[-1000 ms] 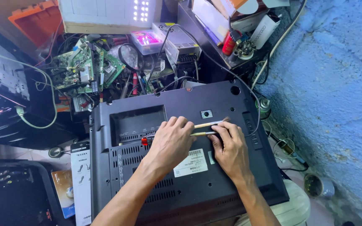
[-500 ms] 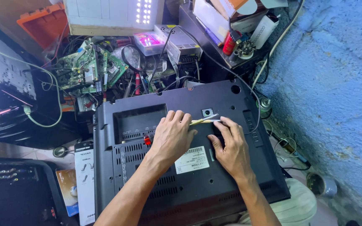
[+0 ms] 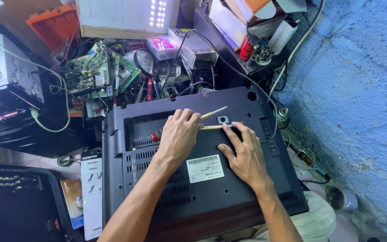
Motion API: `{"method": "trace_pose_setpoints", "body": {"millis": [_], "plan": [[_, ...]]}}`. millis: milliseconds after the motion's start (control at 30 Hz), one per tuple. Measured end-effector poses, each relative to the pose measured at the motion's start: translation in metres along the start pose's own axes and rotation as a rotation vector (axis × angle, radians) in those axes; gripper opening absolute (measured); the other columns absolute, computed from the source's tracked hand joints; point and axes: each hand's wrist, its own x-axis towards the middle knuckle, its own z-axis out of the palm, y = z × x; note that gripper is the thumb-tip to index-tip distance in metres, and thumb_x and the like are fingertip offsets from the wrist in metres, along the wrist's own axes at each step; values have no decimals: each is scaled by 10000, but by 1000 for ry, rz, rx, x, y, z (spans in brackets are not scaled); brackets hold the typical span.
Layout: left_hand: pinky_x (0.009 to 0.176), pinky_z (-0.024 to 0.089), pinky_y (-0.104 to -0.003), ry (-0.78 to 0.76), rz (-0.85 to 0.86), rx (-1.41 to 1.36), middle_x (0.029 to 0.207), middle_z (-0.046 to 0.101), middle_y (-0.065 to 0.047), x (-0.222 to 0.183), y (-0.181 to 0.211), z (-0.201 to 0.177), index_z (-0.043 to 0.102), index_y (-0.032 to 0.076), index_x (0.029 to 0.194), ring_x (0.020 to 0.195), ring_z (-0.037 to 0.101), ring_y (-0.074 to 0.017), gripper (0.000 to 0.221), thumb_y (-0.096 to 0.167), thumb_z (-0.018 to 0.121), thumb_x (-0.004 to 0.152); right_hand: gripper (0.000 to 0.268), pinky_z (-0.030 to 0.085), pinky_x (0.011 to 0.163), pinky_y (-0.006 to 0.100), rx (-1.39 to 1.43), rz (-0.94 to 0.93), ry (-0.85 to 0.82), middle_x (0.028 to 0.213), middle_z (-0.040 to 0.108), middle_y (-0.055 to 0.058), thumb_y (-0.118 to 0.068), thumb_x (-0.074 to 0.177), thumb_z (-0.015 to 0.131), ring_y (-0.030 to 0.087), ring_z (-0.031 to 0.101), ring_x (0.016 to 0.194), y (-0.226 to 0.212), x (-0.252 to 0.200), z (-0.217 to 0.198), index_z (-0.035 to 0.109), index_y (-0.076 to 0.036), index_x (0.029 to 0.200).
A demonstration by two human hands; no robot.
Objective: Disassembling and inspecting the internal components of a television set using a screwdriver and prying tools.
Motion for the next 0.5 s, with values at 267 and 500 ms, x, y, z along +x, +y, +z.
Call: {"method": "trace_pose_setpoints", "body": {"millis": [267,500], "plan": [[841,487,-353,76,102,52,895,626,-23,13,-4,5,709,164,980,901,595,-217,71,135,691,918,476,487,996,484,50,8,-13,1391,541,75,-454,1023,575,345,561,1290,0,3,-4,612,-228,1440],[872,495,-380,-18,27,-19,907,657,-52,12,-8,-5,745,146,997,944,605,-227,155,286,743,931,515,485,981,479,25,-6,5,1422,534,104,-471,1003,602,352,550,1307,0,1,-3,616,-207,1444]]}}
